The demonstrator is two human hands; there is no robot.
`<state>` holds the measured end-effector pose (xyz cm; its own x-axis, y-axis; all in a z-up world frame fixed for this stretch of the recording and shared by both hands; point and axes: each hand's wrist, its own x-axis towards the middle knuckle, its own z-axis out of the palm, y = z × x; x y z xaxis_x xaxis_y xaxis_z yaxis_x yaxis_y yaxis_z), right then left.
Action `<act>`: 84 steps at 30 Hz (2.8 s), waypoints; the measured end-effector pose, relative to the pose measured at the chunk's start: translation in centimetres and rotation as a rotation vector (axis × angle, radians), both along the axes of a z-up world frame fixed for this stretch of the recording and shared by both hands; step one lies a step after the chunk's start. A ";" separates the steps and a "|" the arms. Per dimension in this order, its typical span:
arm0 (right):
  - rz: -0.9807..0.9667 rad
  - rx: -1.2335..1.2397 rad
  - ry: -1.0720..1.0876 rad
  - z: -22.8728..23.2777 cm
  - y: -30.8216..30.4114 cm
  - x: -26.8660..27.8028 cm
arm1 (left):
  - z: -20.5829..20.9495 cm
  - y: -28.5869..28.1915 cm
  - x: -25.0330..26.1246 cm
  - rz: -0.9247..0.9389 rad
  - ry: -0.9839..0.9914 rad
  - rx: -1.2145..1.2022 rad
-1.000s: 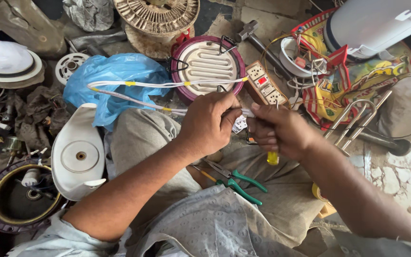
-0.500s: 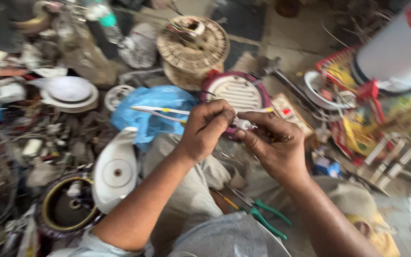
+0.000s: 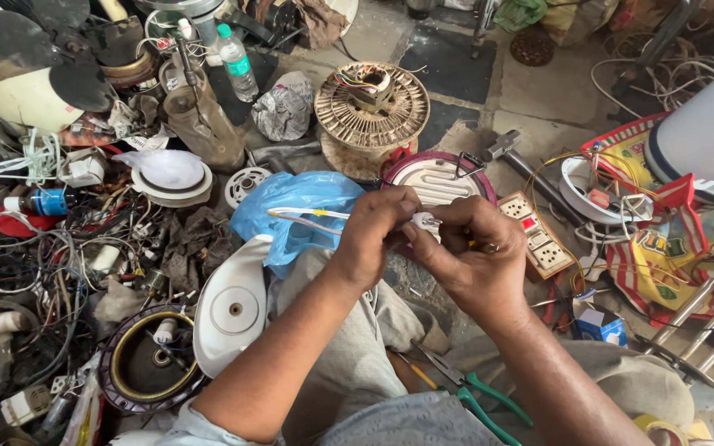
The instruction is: The person strips the insulation from a white electrical cord using pliers and then connects the exposed wires to a white electrical plug. They use a screwdriver to tighten the connections inside the plug housing.
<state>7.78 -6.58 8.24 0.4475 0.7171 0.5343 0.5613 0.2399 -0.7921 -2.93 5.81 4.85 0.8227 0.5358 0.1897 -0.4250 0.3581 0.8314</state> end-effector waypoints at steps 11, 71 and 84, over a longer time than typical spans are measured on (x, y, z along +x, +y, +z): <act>0.036 -0.005 0.073 0.3 -0.3 0.3 | 0.4 0.1 -0.2 0.003 0.009 0.018; -0.406 -1.264 -0.102 -29.1 -6.8 16.9 | -4.8 -4.4 4.0 -0.299 0.407 0.748; -0.504 -1.155 -0.084 -27.9 -8.0 17.9 | -8.8 -2.6 2.7 -0.135 0.630 0.676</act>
<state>25.67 -14.58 -19.63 0.8017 0.5438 -0.2482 0.4472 -0.8211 -0.3546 -0.21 3.25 -3.99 0.9272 0.3668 -0.0755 0.1847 -0.2724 0.9443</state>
